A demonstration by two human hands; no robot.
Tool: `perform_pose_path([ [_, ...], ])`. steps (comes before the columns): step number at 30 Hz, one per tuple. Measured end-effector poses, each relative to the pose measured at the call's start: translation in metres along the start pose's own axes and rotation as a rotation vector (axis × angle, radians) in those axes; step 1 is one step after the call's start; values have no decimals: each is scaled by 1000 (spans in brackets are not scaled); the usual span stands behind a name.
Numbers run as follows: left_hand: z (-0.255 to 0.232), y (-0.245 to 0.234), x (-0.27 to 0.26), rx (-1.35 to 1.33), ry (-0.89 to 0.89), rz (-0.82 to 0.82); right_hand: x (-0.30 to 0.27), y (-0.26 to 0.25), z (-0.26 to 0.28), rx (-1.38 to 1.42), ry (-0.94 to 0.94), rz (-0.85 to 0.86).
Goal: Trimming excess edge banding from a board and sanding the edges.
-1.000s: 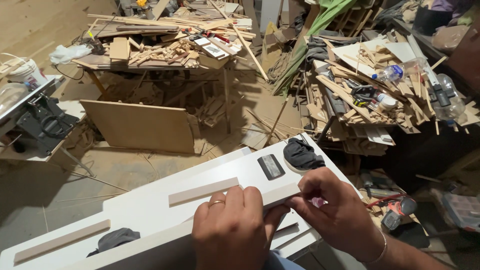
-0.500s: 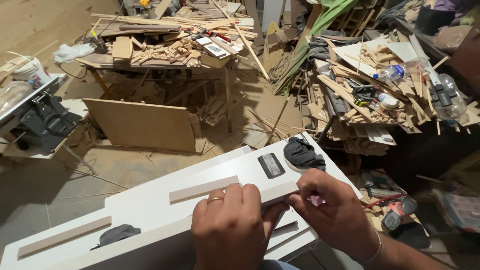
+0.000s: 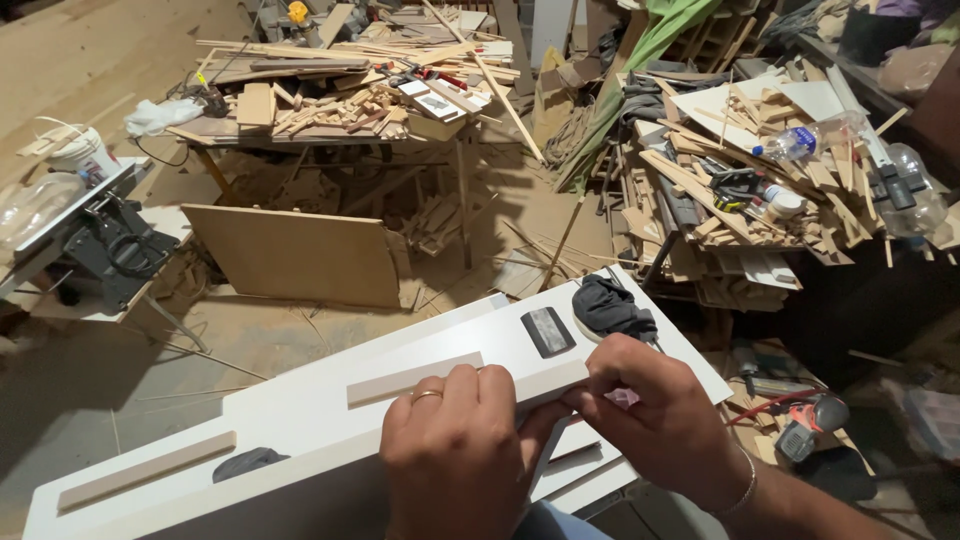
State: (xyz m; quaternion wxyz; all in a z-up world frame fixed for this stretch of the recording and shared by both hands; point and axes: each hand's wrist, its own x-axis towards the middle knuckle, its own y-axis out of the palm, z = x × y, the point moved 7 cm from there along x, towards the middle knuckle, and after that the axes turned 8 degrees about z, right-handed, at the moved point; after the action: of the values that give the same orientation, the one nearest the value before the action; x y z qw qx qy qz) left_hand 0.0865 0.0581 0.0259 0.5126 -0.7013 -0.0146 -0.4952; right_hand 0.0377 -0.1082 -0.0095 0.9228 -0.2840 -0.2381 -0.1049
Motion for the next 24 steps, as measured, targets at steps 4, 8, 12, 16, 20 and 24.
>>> perform_pose_path([
  [4, -2, 2, -3, 35, 4, 17, -2, -5, -4, -58, -17, -77],
  [8, -2, 5, -6, 32, -6, 19, -4, -5, 11, -137, -290, -102],
  [12, -2, 4, -4, -4, -22, 46, -11, -13, 18, -229, -469, -279],
  [16, -4, 3, -2, 16, -15, 30, -16, -15, 13, -353, -472, -256],
  [20, -4, 3, -2, 37, 7, 7, -11, -25, 19, -227, -471, -277],
  [24, -9, 1, -1, 71, -3, -2, 15, -16, 4, 153, -182, 34],
])
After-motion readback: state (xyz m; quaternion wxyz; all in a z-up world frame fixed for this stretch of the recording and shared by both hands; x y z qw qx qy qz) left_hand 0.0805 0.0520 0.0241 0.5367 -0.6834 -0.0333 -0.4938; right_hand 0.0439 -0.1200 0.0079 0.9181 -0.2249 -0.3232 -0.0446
